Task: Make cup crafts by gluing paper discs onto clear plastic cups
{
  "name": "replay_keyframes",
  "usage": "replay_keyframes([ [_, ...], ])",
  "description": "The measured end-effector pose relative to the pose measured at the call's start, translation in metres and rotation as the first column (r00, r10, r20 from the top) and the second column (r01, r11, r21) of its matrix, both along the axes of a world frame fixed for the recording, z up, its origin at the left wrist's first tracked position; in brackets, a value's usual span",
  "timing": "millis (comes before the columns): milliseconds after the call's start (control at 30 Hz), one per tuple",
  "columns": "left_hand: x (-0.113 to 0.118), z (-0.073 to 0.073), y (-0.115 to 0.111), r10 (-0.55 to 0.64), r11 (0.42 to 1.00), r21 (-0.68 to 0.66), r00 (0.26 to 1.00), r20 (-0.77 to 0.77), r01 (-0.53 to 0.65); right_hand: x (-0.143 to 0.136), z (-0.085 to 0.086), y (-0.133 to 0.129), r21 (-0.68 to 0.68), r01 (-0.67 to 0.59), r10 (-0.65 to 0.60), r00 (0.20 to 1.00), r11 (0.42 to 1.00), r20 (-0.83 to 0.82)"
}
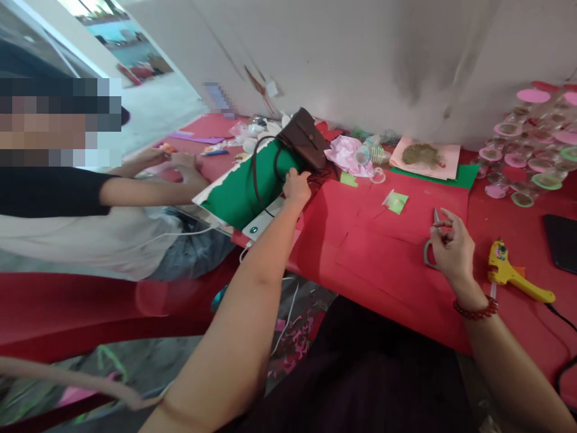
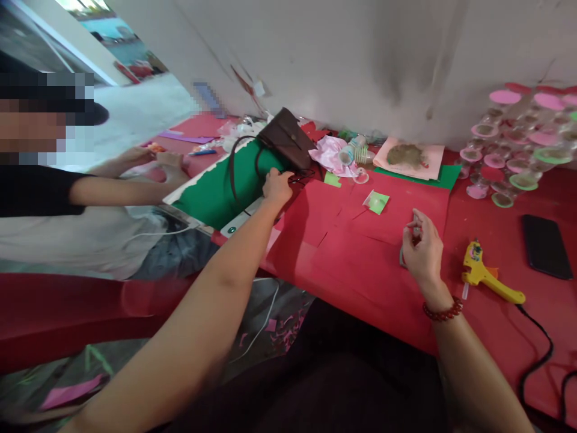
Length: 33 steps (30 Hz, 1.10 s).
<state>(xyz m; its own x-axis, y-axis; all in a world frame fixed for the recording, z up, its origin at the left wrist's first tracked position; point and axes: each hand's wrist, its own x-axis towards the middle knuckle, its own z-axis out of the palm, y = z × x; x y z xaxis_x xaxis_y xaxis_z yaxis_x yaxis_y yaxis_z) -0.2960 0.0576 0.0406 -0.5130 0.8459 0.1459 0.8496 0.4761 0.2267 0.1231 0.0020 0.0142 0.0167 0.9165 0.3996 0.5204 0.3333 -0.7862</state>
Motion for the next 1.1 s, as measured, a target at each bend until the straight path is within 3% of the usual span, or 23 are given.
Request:
replay_keyframes([
  [100, -0.006, 0.003, 0.008, -0.024, 1.0, 0.015, 0.999, -0.033, 0.025, 0.0, -0.002, 0.0, 0.067, 0.006, -0.007, 1.0, 0.998, 0.022],
  [267, 0.0, 0.034, -0.01, -0.109, 0.935, 0.314, 0.976, -0.19, 0.166, -0.003, 0.002, -0.001, 0.216, 0.007, -0.011, 1.0, 0.976, 0.02],
  [333, 0.017, 0.049, -0.025, -0.132, 0.899, 0.381, 0.962, -0.24, 0.218, -0.005, 0.008, -0.003, 0.274, 0.012, -0.021, 0.999, 0.962, 0.029],
  [433, 0.061, 0.063, -0.05, -0.213, 0.773, 0.514, 0.915, -0.343, 0.372, -0.009, 0.023, -0.011, 0.344, 0.019, -0.036, 0.998, 0.939, 0.043],
  [500, 0.098, 0.062, -0.069, -0.456, 0.681, 0.43, 0.803, -0.384, 0.593, -0.011, 0.035, -0.021, 0.356, -0.037, -0.006, 0.993, 0.934, 0.119],
  [567, 0.134, 0.055, -0.09, -0.678, 0.566, 0.352, 0.663, -0.316, 0.746, -0.01, 0.046, -0.035, 0.316, -0.141, 0.049, 0.958, 0.938, 0.282],
  [633, 0.164, 0.046, -0.112, -0.807, 0.47, 0.341, 0.553, -0.207, 0.814, -0.006, 0.054, -0.053, 0.235, -0.243, 0.114, 0.882, 0.941, 0.457],
  [700, 0.186, 0.04, -0.134, -0.876, 0.417, 0.395, 0.478, -0.065, 0.819, 0.002, 0.058, -0.072, 0.168, -0.307, 0.161, 0.804, 0.937, 0.572],
  [767, 0.199, 0.04, -0.153, -0.887, 0.442, 0.477, 0.448, 0.11, 0.76, 0.012, 0.057, -0.09, 0.127, -0.343, 0.19, 0.75, 0.931, 0.634],
  [833, 0.206, 0.044, -0.168, -0.849, 0.525, 0.546, 0.44, 0.292, 0.652, 0.022, 0.053, -0.107, 0.102, -0.362, 0.209, 0.72, 0.926, 0.661],
  [900, 0.21, 0.051, -0.18, -0.8, 0.6, 0.596, 0.406, 0.442, 0.534, 0.029, 0.051, -0.121, 0.106, -0.35, 0.208, 0.745, 0.931, 0.633],
  [1000, 0.212, 0.061, -0.196, -0.761, 0.648, 0.675, 0.34, 0.552, 0.353, 0.031, 0.059, -0.136, 0.187, -0.174, 0.074, 0.892, 0.967, 0.447],
  [1100, 0.206, 0.069, -0.212, -0.747, 0.659, 0.701, 0.341, 0.57, 0.273, 0.025, 0.075, -0.15, 0.269, 0.113, -0.144, 0.985, 0.957, 0.097],
])
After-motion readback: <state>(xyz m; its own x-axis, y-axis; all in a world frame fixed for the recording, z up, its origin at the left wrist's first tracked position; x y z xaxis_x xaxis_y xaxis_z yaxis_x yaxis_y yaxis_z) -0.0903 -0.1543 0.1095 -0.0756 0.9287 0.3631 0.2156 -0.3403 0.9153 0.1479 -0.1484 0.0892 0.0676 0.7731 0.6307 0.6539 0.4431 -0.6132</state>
